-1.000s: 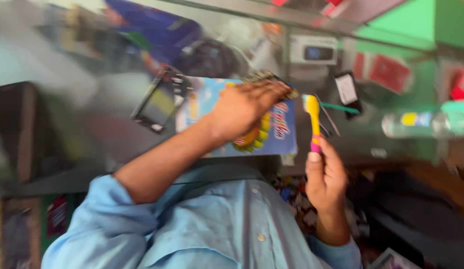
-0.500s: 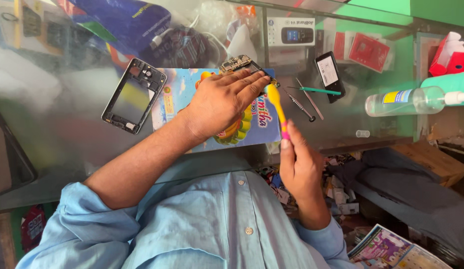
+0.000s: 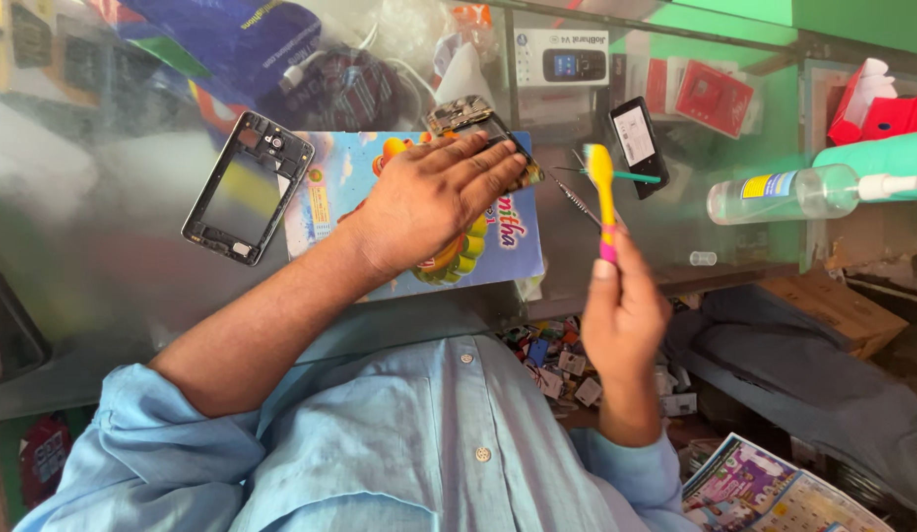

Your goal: The person is repairing a mobile phone by hand, handling internal components, a screen panel, and a battery on a workbench. They use a toothbrush to clean a component.

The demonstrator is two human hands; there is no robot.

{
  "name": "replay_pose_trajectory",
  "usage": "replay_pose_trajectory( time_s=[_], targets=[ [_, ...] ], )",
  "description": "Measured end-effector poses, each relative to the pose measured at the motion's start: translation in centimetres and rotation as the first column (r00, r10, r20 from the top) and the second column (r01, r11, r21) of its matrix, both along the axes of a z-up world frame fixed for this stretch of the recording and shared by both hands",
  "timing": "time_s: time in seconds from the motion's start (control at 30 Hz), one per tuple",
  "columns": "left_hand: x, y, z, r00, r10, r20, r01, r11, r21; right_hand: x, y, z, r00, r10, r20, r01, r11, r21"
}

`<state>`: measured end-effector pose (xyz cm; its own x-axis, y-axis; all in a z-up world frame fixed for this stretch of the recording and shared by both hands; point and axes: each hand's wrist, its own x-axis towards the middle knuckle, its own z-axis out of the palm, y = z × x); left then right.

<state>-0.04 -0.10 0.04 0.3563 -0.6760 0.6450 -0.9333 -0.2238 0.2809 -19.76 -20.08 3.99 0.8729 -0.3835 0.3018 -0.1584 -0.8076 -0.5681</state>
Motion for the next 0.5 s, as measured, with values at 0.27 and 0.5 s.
replay_pose_trajectory(
  time_s=[0.27, 0.5],
  targets=[
    [0.0, 0.4, 0.2, 0.995, -0.058, 0.086, 0.061, 0.997, -0.040, -1.3, -0.1, 1.3, 0.999, 0.040, 0.012, -0.041, 0.997, 0.065],
    [0.1, 0.3, 0.1, 0.996, -0.092, 0.013, 0.093, 0.994, -0.055, -0.9, 0.9, 1.9, 0.987, 0.157, 0.039, -0.155, 0.987, -0.049]
  ],
)
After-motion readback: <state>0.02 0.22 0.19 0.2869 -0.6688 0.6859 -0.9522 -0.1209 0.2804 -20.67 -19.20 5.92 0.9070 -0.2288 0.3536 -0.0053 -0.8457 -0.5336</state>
